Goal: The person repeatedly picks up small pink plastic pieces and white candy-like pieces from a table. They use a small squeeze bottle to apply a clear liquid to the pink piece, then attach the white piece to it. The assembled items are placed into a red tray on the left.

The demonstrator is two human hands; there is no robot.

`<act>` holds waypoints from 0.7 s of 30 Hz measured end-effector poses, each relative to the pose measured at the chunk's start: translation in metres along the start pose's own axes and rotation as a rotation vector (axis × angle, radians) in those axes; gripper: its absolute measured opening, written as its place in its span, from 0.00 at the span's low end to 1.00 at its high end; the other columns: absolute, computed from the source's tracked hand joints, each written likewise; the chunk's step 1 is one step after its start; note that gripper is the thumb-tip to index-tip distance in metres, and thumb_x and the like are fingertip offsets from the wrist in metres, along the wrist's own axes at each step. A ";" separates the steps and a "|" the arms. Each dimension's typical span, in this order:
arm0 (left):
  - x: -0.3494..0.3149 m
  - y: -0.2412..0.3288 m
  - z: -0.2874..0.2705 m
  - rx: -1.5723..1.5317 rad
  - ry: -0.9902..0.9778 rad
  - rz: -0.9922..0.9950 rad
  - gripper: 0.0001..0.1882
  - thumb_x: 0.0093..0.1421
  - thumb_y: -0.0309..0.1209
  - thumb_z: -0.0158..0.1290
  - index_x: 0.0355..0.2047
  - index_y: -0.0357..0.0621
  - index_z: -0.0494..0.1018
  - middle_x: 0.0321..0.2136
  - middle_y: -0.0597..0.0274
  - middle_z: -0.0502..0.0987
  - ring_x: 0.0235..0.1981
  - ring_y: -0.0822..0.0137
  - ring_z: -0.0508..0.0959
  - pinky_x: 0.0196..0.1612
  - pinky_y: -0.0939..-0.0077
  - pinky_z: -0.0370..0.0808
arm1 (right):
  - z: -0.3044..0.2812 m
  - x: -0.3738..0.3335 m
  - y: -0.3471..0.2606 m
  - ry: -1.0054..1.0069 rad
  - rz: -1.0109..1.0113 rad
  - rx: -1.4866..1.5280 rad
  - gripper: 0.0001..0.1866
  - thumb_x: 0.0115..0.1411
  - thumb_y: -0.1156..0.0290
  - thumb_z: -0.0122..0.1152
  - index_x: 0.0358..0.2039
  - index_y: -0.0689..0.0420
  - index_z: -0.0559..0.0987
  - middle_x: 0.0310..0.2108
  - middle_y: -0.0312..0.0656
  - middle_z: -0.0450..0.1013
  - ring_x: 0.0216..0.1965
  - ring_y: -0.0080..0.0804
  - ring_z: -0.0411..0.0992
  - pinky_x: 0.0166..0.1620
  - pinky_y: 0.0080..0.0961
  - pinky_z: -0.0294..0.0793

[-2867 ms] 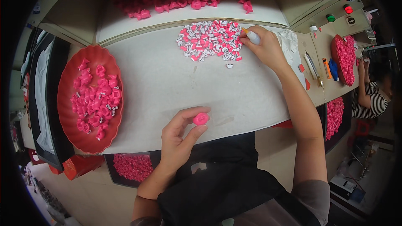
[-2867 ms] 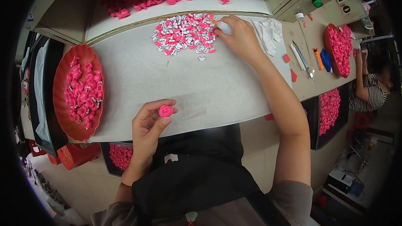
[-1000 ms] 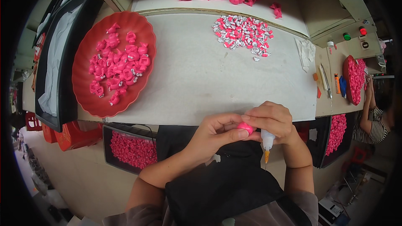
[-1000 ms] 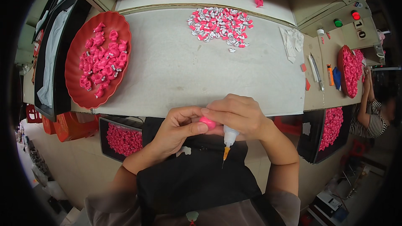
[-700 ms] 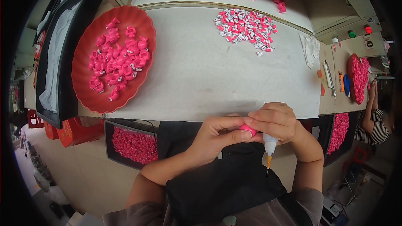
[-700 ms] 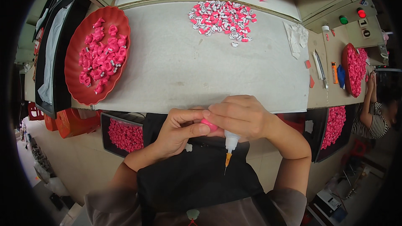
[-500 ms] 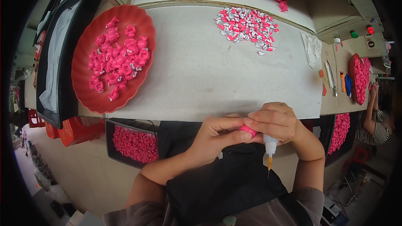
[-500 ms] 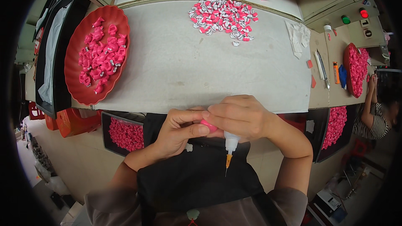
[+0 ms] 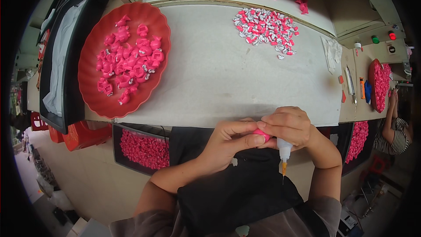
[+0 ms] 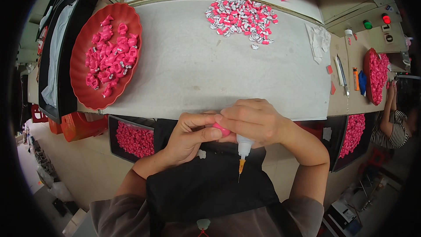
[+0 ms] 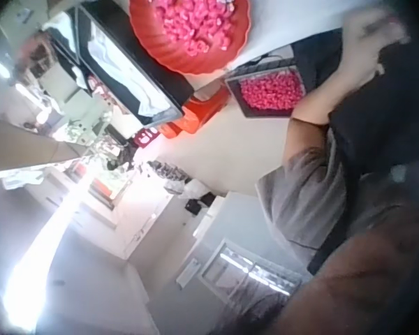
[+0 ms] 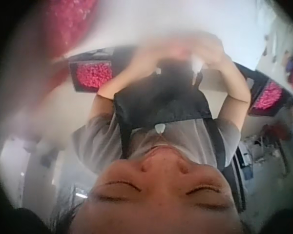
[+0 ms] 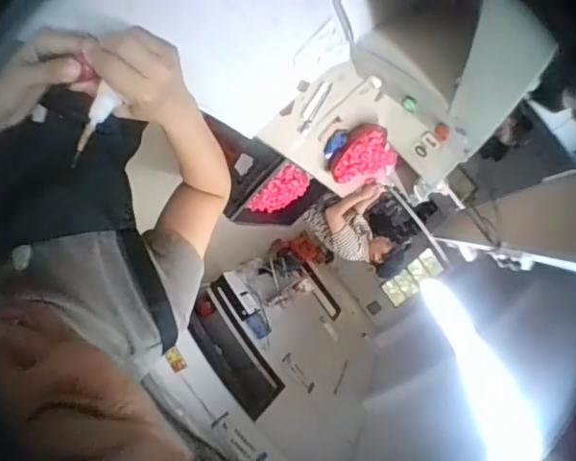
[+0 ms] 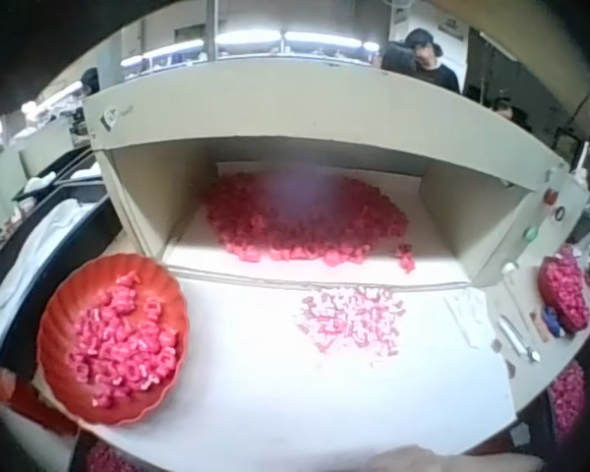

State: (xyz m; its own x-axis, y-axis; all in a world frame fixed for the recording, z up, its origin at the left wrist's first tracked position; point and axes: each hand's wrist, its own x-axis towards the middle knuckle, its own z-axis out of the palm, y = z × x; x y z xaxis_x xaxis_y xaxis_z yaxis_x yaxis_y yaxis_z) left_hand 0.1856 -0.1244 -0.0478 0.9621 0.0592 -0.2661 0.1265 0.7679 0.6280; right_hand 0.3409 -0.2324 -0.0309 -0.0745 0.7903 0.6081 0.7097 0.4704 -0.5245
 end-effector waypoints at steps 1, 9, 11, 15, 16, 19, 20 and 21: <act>-0.001 0.001 -0.001 0.003 0.009 0.004 0.12 0.55 0.22 0.49 0.39 0.29 0.71 0.36 0.53 0.74 0.39 0.65 0.75 0.46 0.74 0.71 | 0.001 0.001 0.000 -0.009 0.006 0.010 0.18 0.37 0.74 0.68 0.30 0.67 0.75 0.29 0.44 0.68 0.20 0.31 0.69 0.21 0.22 0.69; -0.012 0.025 -0.010 0.059 0.147 0.017 0.09 0.56 0.25 0.50 0.36 0.33 0.74 0.31 0.63 0.75 0.33 0.76 0.73 0.40 0.82 0.68 | 0.023 0.019 0.009 0.009 0.034 0.050 0.19 0.38 0.76 0.66 0.34 0.67 0.74 0.29 0.44 0.68 0.24 0.34 0.69 0.23 0.23 0.69; -0.015 0.037 -0.026 0.097 0.178 0.048 0.10 0.56 0.27 0.50 0.37 0.33 0.73 0.32 0.61 0.75 0.34 0.74 0.74 0.43 0.80 0.68 | 0.033 0.028 0.013 0.003 0.121 0.054 0.25 0.39 0.75 0.66 0.41 0.62 0.72 0.32 0.43 0.67 0.30 0.35 0.69 0.27 0.25 0.70; -0.021 0.088 -0.045 0.500 0.383 0.352 0.10 0.54 0.24 0.52 0.37 0.36 0.72 0.36 0.62 0.74 0.36 0.73 0.73 0.44 0.78 0.68 | 0.055 0.062 0.010 0.183 0.279 0.110 0.30 0.41 0.76 0.65 0.49 0.54 0.69 0.37 0.43 0.66 0.33 0.36 0.68 0.31 0.26 0.70; -0.024 0.109 -0.045 0.771 0.469 0.413 0.11 0.52 0.24 0.53 0.38 0.36 0.72 0.36 0.60 0.74 0.38 0.70 0.73 0.45 0.76 0.67 | 0.054 0.066 0.006 0.242 0.346 0.151 0.31 0.42 0.76 0.65 0.50 0.52 0.68 0.38 0.43 0.65 0.33 0.36 0.67 0.32 0.27 0.70; -0.019 0.169 -0.060 2.010 0.636 0.608 0.16 0.48 0.25 0.56 0.38 0.37 0.71 0.39 0.53 0.72 0.44 0.58 0.70 0.48 0.67 0.65 | 0.033 0.049 0.005 0.316 0.442 0.148 0.34 0.42 0.76 0.66 0.53 0.53 0.66 0.40 0.43 0.64 0.32 0.33 0.66 0.32 0.25 0.68; -0.009 0.177 -0.058 2.075 0.605 0.652 0.16 0.47 0.26 0.56 0.38 0.37 0.72 0.39 0.52 0.72 0.45 0.56 0.69 0.48 0.66 0.65 | 0.026 0.038 0.007 0.332 0.477 0.136 0.34 0.42 0.76 0.65 0.53 0.54 0.65 0.41 0.43 0.63 0.32 0.31 0.66 0.33 0.24 0.67; 0.007 0.184 -0.057 2.133 0.558 0.703 0.16 0.46 0.26 0.56 0.38 0.38 0.72 0.39 0.52 0.71 0.45 0.54 0.68 0.48 0.65 0.64 | 0.016 0.022 0.010 0.352 0.520 0.112 0.34 0.42 0.77 0.65 0.53 0.54 0.64 0.42 0.43 0.63 0.31 0.30 0.65 0.34 0.22 0.66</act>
State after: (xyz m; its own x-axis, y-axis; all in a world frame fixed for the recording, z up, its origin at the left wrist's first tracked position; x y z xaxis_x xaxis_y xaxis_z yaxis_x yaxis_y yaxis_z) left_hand 0.2020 0.0533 0.0242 0.8653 0.3163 0.3888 0.2641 -0.9471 0.1826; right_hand 0.3353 -0.2040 -0.0330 0.5081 0.7592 0.4067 0.5119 0.1136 -0.8515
